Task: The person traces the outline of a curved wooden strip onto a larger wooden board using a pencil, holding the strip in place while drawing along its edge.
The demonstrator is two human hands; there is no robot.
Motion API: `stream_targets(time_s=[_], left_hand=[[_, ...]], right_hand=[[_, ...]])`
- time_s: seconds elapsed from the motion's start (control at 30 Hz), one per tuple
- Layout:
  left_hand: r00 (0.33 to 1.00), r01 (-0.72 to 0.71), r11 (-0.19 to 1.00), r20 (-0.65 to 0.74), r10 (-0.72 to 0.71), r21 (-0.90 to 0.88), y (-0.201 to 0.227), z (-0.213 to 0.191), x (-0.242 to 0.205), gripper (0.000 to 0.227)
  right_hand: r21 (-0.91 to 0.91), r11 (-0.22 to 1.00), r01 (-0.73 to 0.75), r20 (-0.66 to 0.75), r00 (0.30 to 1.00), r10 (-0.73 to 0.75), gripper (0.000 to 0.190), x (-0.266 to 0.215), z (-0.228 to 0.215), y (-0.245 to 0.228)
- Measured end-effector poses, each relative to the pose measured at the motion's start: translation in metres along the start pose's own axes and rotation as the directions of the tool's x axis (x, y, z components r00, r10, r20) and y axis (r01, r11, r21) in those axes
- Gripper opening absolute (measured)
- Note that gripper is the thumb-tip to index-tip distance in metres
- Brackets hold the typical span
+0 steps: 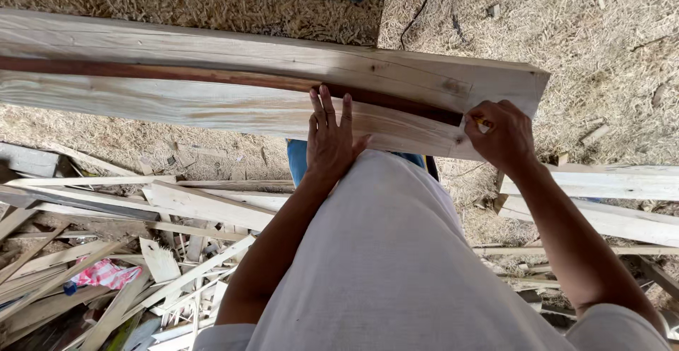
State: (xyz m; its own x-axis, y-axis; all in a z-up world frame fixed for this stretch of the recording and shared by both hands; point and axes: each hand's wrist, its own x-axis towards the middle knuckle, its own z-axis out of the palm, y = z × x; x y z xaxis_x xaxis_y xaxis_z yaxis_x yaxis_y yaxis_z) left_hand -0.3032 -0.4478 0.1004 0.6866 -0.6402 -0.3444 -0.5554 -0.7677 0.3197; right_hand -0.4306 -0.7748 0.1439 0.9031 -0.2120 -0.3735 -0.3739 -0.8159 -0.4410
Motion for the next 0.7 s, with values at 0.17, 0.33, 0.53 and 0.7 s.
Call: stream_targets(time_s=[0.17,0.33,0.53,0.7], left_hand=[[0.999,0.018,1.0,-0.033,-0.018,-0.008,-0.001,-0.002,-0.002,0.104],[0.999,0.001,0.999,-0.033,-0.003,-0.032,-0.003,0.01,-0.002,0.104],[0.998,-0.043,0.998,0.051,0.04,0.053,-0.009,0.017,-0.005,0.103],[0.999,-0.029,0.998,-0.012,0.029,0.048,-0.003,0.008,-0.001,0.104]], right_hand=[[-0.12,0.992,0.05,-0.022,0.998,-0.053,0.005,0.026,0.014,-0.023],[-0.033,0.97,0.242,-0.078,0.967,-0.244,0.025,0.079,0.049,-0.094],[0.284,0.899,0.333,-0.182,0.939,-0.29,0.012,0.134,0.115,-0.195],[0.308,0.869,0.387,-0.349,0.896,-0.276,0.017,0.093,0.088,-0.139]])
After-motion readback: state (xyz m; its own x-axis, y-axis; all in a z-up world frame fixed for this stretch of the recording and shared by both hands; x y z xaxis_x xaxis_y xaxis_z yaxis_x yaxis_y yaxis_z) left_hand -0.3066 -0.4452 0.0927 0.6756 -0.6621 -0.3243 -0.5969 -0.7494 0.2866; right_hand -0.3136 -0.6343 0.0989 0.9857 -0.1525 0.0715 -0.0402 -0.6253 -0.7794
